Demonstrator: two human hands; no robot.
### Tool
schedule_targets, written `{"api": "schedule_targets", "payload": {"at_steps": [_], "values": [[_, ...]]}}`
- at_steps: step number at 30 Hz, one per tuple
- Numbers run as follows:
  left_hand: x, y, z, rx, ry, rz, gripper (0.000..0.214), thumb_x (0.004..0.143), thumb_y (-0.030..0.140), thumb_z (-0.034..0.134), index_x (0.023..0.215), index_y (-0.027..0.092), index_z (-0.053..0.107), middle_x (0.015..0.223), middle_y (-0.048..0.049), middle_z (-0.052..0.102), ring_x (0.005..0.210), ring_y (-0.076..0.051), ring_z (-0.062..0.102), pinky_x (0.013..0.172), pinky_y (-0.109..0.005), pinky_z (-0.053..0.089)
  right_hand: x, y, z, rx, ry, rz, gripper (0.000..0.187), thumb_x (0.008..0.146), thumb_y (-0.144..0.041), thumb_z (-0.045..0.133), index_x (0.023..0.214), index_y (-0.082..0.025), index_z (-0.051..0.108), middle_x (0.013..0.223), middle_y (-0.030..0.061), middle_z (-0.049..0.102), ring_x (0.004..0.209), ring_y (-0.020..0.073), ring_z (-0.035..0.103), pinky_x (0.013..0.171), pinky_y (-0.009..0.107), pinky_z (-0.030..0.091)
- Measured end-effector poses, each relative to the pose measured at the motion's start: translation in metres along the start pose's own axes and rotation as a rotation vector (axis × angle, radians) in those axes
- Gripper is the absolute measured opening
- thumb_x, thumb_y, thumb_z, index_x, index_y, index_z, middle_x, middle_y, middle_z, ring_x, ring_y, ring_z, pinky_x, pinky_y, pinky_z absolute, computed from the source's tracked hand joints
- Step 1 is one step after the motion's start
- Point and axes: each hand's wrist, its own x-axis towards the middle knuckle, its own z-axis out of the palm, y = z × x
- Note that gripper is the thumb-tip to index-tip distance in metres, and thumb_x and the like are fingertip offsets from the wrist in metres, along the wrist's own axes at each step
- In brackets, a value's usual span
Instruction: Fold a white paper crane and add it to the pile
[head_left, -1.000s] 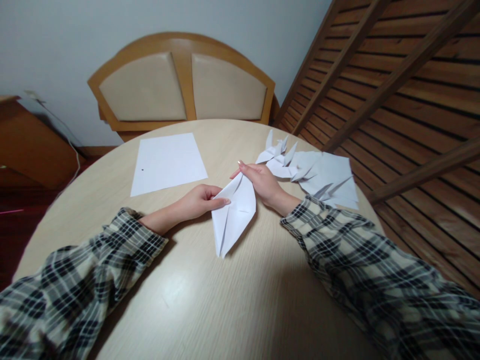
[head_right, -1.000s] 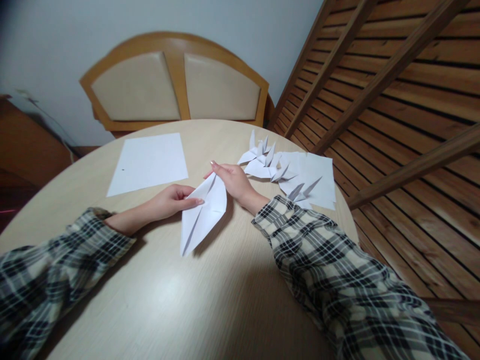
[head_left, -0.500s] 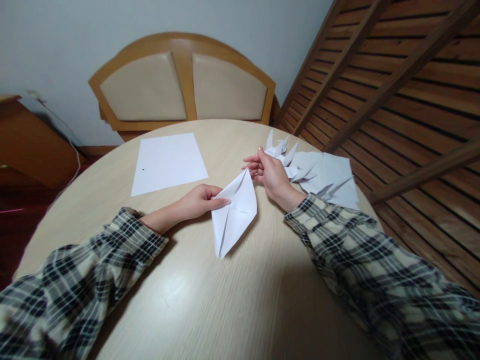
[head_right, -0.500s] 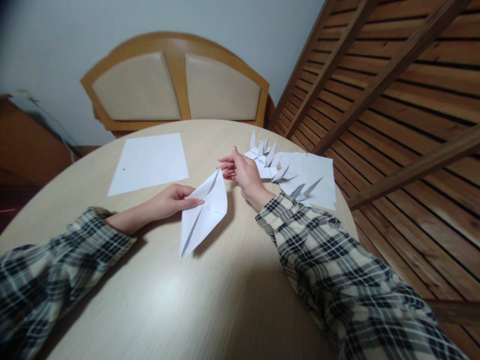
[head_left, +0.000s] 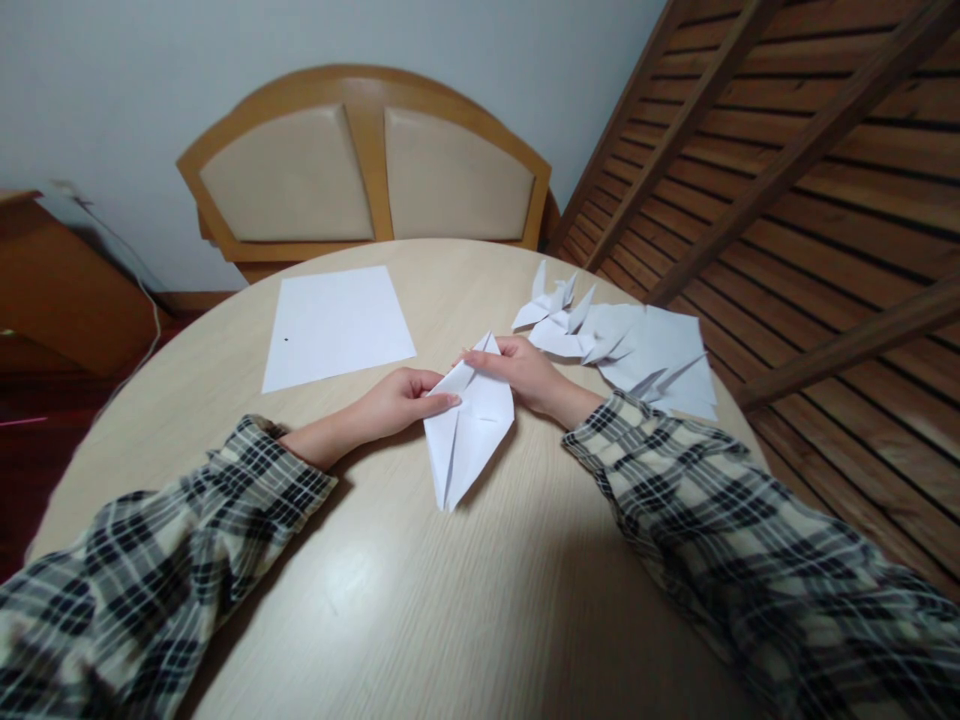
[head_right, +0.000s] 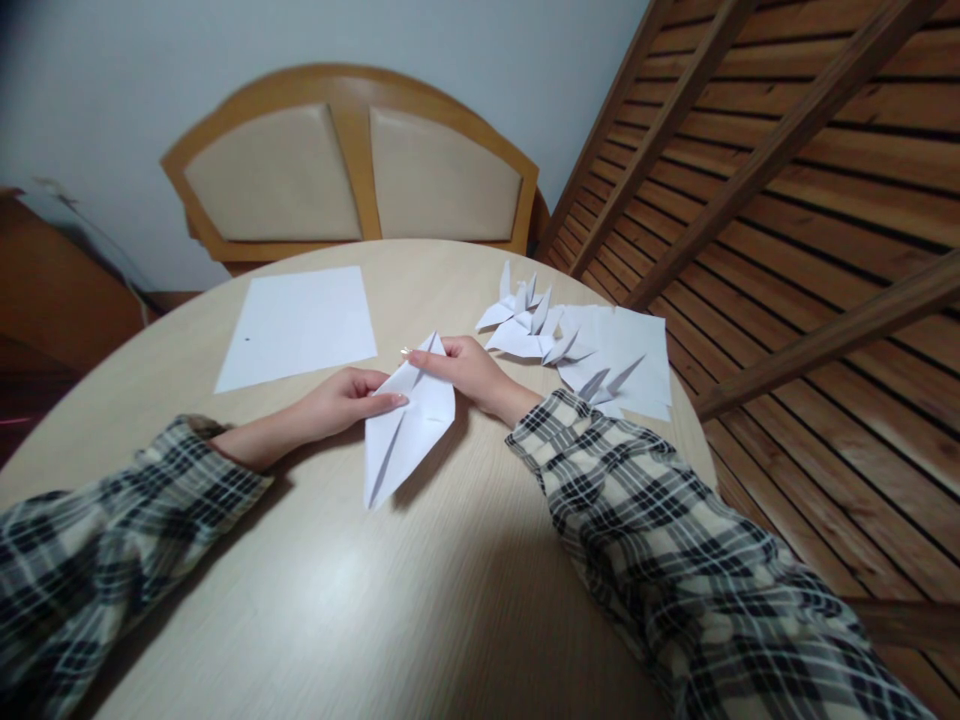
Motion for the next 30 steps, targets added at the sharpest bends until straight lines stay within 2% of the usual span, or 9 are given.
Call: {"api": "schedule_targets", "payload": {"at_steps": [5,11,19,23,26,30], "values": [[0.000,0.001,0.000,0.004,-0.010,-0.007,0.034,0.083,0.043,0.062,0.091,0.009,0.068,0.077,-0.0043,0.066,0.062,-0.011,0.053,0.055,-0.022,0.040,0.000,-0.001,0.001,0.011,0.043,0.018,0.035,0.071,-0.049,0.072,0.071,-0.014,0.068,0.063,0.0029,0.063,0.053,0.0100,0.051,0.047,0.024,0.036],[0.000,0.001,-0.001,-0.009,-0.026,-0.004,0.033,0.083,0.041,0.062,0.090,0.009,0.067,0.078,-0.0041,0.066,0.063,-0.011,0.053,0.056,-0.022,0.040,0.000,0.000,0.005,0.071,0.082,0.040,0.030,0.073,-0.044,0.071,0.076,-0.014,0.071,0.066,0.0036,0.065,0.055,0.0104,0.053,0.048,0.023,0.036],[0.001,0.004,0.000,-0.018,-0.018,0.001,0.032,0.083,0.041,0.063,0.091,0.010,0.067,0.080,-0.0042,0.066,0.065,-0.011,0.054,0.056,-0.022,0.040,0.002,0.006,0.005,-0.046,0.157,-0.008,0.034,0.073,-0.048,0.068,0.073,-0.014,0.068,0.061,0.0009,0.059,0.052,0.0094,0.046,0.045,0.023,0.030],[0.003,0.004,0.003,0.000,0.024,0.023,0.038,0.088,0.047,0.055,0.080,0.011,0.065,0.071,-0.0028,0.061,0.059,-0.010,0.049,0.053,-0.021,0.036,0.000,-0.002,0.006,-0.154,0.154,-0.071,0.037,0.075,-0.051,0.065,0.070,-0.015,0.066,0.058,-0.0014,0.054,0.051,0.0082,0.041,0.045,0.023,0.027],[0.004,0.003,0.004,0.045,0.087,0.035,0.046,0.090,0.052,0.048,0.068,0.012,0.059,0.060,-0.0001,0.053,0.052,-0.009,0.043,0.048,-0.021,0.032,-0.003,-0.008,0.009,-0.248,0.167,-0.111,0.041,0.076,-0.052,0.064,0.060,-0.015,0.059,0.056,-0.0027,0.048,0.051,0.0074,0.037,0.046,0.023,0.025],[0.002,0.002,0.004,0.072,0.095,0.031,0.046,0.090,0.052,0.048,0.067,0.013,0.057,0.059,0.0012,0.049,0.051,-0.008,0.040,0.047,-0.021,0.031,-0.006,-0.012,0.013,-0.253,0.146,-0.090,0.038,0.075,-0.049,0.067,0.061,-0.014,0.060,0.058,-0.0014,0.051,0.053,0.0082,0.041,0.047,0.023,0.027]]}}
